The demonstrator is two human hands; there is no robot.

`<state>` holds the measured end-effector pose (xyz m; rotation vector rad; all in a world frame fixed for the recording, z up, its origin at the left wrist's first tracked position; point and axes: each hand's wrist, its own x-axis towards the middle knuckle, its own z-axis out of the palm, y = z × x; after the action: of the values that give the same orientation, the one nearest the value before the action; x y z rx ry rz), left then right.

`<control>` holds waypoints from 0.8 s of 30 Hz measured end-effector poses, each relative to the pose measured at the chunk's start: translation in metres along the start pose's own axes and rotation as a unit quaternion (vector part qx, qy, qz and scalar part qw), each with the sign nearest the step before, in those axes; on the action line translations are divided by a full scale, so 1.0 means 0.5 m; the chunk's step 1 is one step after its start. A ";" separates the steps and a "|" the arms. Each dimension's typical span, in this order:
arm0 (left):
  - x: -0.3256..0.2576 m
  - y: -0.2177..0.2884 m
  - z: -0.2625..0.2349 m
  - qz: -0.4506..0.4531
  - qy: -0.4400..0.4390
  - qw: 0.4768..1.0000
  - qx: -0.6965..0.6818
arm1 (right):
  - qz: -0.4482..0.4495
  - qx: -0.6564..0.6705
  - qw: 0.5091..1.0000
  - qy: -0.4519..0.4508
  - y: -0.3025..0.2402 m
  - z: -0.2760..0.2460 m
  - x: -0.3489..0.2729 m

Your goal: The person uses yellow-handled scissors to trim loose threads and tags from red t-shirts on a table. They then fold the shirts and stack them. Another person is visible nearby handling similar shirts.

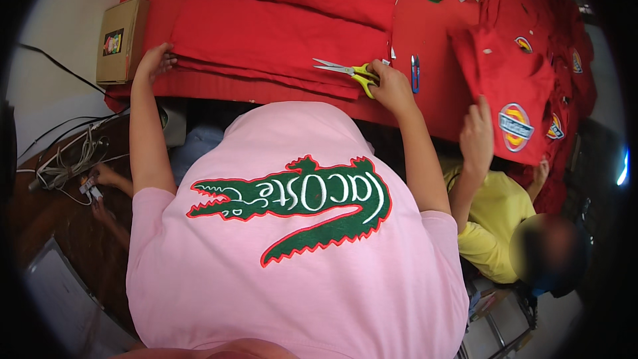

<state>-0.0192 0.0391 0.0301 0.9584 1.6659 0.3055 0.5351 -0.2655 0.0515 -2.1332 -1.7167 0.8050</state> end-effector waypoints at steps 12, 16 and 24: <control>-0.064 0.387 0.009 0.413 -0.060 0.828 -0.373 | -0.118 0.155 0.834 0.516 -0.073 -0.316 0.130; -0.151 0.340 0.093 0.483 -0.012 0.841 -0.245 | -0.109 0.213 0.858 0.455 -0.091 -0.269 0.116; -0.075 -0.043 0.112 0.280 0.156 0.916 -0.242 | 0.095 0.283 0.934 0.195 -0.004 0.060 -0.068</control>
<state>0.0233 -0.0170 0.0233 1.0170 1.4481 1.2558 0.5115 -0.3010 0.0366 -1.8970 -0.9453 0.7438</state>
